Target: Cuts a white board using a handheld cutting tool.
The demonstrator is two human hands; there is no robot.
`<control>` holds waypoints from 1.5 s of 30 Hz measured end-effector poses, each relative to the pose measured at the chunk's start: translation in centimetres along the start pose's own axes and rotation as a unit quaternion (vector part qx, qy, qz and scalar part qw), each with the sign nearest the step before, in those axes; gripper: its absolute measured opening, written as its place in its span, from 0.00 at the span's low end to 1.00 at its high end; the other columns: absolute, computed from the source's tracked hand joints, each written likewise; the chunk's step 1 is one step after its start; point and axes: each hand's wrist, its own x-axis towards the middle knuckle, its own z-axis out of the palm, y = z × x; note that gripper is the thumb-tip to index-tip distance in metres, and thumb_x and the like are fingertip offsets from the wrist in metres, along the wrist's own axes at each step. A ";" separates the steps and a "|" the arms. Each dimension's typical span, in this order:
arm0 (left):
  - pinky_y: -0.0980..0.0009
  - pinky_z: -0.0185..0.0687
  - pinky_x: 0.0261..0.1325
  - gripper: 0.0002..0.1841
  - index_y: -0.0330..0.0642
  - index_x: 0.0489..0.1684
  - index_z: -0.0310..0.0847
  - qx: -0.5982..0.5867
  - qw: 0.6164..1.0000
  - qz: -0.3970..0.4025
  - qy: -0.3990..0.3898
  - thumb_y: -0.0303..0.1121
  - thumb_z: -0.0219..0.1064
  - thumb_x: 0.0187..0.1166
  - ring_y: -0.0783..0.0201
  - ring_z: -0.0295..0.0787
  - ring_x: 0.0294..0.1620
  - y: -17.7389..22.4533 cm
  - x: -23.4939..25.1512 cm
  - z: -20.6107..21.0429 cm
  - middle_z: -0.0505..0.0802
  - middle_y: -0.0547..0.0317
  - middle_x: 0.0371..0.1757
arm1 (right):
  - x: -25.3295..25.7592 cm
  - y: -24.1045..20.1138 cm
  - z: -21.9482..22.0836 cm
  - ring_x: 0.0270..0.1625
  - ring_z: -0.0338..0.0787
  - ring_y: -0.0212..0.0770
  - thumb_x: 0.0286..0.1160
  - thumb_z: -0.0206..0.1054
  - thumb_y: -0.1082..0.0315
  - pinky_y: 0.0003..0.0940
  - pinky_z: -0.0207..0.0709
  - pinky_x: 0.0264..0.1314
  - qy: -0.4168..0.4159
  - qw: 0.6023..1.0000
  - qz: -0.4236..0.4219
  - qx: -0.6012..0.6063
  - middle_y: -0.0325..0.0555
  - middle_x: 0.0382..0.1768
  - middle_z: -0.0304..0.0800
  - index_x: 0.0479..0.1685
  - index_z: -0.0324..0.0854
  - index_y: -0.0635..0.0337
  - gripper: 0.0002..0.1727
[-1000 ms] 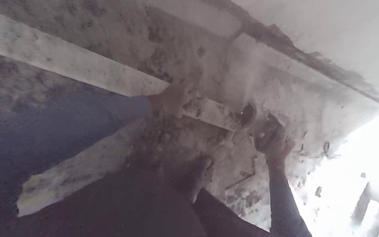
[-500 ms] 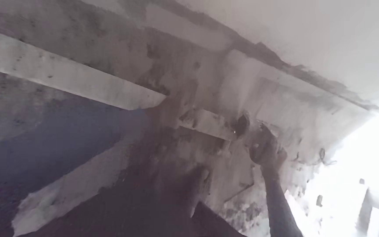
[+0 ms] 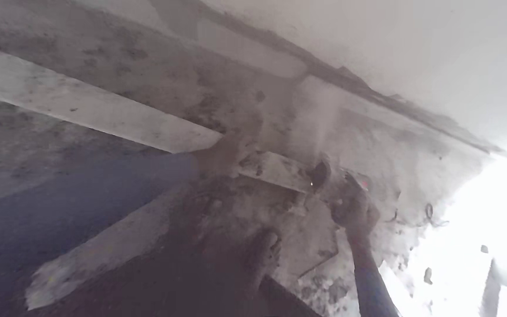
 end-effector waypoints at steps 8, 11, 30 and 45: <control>0.39 0.64 0.81 0.48 0.49 0.85 0.69 -0.087 0.990 -0.049 -0.101 0.42 0.87 0.56 0.37 0.68 0.82 1.7 -0.4 -4.6 0.76 0.39 0.80 | -0.2 0.1 -0.2 0.36 0.93 0.34 0.91 0.45 0.55 0.36 0.91 0.42 -0.007 0.999 0.019 -0.027 0.43 0.39 0.95 0.58 0.87 0.65 0.27; 0.39 0.60 0.82 0.51 0.52 0.86 0.67 -0.073 0.991 -0.046 -0.102 0.43 0.89 0.53 0.39 0.69 0.82 1.7 -0.3 -4.4 0.77 0.42 0.79 | -0.5 0.4 -0.3 0.27 0.90 0.33 0.90 0.47 0.53 0.34 0.89 0.33 0.013 1.000 0.007 -0.025 0.40 0.28 0.90 0.43 0.86 0.65 0.27; 0.40 0.57 0.85 0.51 0.51 0.89 0.64 -0.045 0.991 -0.051 -0.114 0.47 0.86 0.56 0.35 0.59 0.86 2.0 -0.6 -4.9 0.71 0.37 0.84 | -1.3 1.0 -0.6 0.20 0.84 0.30 0.89 0.48 0.51 0.31 0.85 0.26 0.033 0.999 0.008 -0.043 0.36 0.20 0.85 0.36 0.86 0.64 0.28; 0.40 0.67 0.79 0.49 0.51 0.82 0.73 -0.053 0.997 -0.026 -0.042 0.48 0.88 0.50 0.37 0.71 0.79 1.0 -0.2 -2.8 0.79 0.41 0.76 | -2.0 0.4 -0.5 0.30 0.91 0.31 0.89 0.50 0.54 0.33 0.91 0.37 0.030 0.999 0.031 -0.010 0.39 0.30 0.93 0.42 0.89 0.65 0.26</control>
